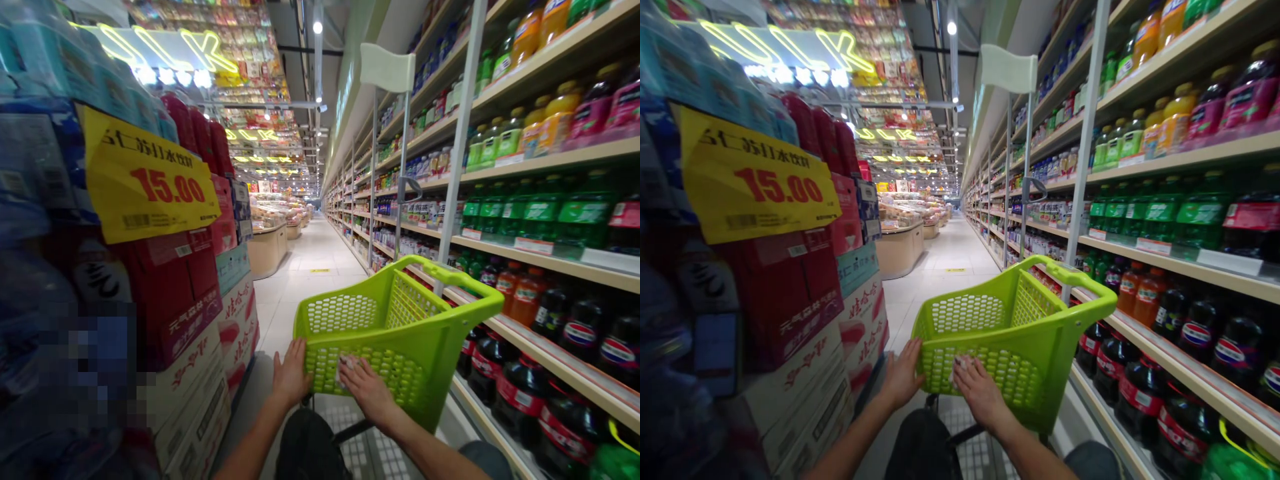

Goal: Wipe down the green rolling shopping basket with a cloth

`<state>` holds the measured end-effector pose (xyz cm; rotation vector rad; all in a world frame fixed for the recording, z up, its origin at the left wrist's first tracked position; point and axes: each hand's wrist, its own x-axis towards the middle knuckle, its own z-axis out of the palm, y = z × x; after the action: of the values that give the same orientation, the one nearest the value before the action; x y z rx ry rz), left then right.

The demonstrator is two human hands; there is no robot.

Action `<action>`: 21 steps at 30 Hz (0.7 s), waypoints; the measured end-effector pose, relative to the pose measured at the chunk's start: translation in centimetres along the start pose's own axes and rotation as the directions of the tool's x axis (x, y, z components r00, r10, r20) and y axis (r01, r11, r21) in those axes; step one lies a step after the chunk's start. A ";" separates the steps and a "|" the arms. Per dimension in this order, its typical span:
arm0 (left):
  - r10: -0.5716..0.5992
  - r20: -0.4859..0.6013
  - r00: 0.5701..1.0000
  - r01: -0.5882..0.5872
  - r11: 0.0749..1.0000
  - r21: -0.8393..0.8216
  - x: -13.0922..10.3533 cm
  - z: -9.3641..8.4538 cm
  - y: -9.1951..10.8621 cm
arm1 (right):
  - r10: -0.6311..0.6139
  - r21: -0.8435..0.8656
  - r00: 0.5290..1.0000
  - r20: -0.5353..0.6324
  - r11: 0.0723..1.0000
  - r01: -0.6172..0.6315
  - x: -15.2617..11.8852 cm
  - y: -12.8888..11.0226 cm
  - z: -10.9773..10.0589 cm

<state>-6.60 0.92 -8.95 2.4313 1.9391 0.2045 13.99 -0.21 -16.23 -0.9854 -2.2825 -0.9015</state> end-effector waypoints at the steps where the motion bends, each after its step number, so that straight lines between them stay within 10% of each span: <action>1: 0.006 0.007 1.000 -0.006 1.000 -0.008 0.0 0.0 -0.5 | 0.003 0.010 1.000 0.005 1.000 -0.003 0.7 -0.4 -0.1; 7: 0.005 0.034 0.999 -0.001 0.995 -0.098 0.1 -0.3 -2.8 | 0.035 0.076 0.999 -0.033 0.997 -0.032 6.8 -2.1 -0.3; 21: -0.106 0.047 0.993 0.111 0.985 -0.131 -0.2 -0.5 -5.4 | -0.104 0.118 0.990 0.090 0.989 0.093 6.9 -5.1 2.5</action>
<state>-11.93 1.94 -8.99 2.2232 1.9658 0.2711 5.43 2.00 -15.31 -0.8905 -2.4529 -0.7694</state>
